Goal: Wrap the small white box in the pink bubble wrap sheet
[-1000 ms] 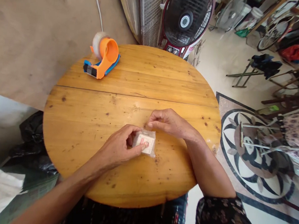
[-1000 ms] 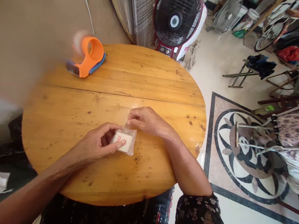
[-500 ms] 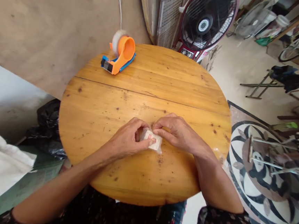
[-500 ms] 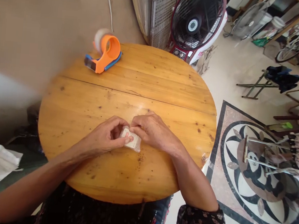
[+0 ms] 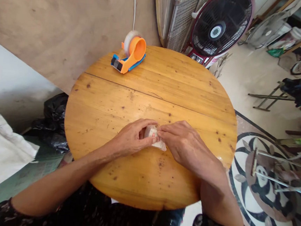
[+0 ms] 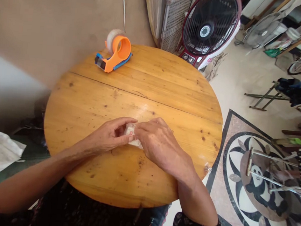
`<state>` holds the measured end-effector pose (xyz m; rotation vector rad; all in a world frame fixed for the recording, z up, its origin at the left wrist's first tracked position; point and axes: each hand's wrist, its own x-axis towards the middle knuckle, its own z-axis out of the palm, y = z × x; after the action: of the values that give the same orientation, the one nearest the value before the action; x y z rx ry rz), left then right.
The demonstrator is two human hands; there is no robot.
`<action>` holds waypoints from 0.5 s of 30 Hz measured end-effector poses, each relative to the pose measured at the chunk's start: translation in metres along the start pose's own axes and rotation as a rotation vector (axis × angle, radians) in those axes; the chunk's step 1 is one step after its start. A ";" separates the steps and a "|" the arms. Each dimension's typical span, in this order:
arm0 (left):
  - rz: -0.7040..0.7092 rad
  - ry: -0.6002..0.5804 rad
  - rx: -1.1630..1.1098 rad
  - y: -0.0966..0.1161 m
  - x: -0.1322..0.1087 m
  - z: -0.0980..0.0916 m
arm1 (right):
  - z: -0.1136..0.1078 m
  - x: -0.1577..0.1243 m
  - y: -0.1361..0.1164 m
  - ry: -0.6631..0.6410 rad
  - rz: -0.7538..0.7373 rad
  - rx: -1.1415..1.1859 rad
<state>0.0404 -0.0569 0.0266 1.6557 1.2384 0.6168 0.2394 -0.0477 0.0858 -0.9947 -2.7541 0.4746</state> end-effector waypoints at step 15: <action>-0.097 -0.015 -0.128 0.003 0.002 -0.001 | -0.006 -0.011 -0.012 0.208 0.021 -0.148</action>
<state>0.0416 -0.0543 0.0298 1.4832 1.2346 0.6103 0.2420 -0.0618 0.0949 -1.0414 -2.6233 0.1609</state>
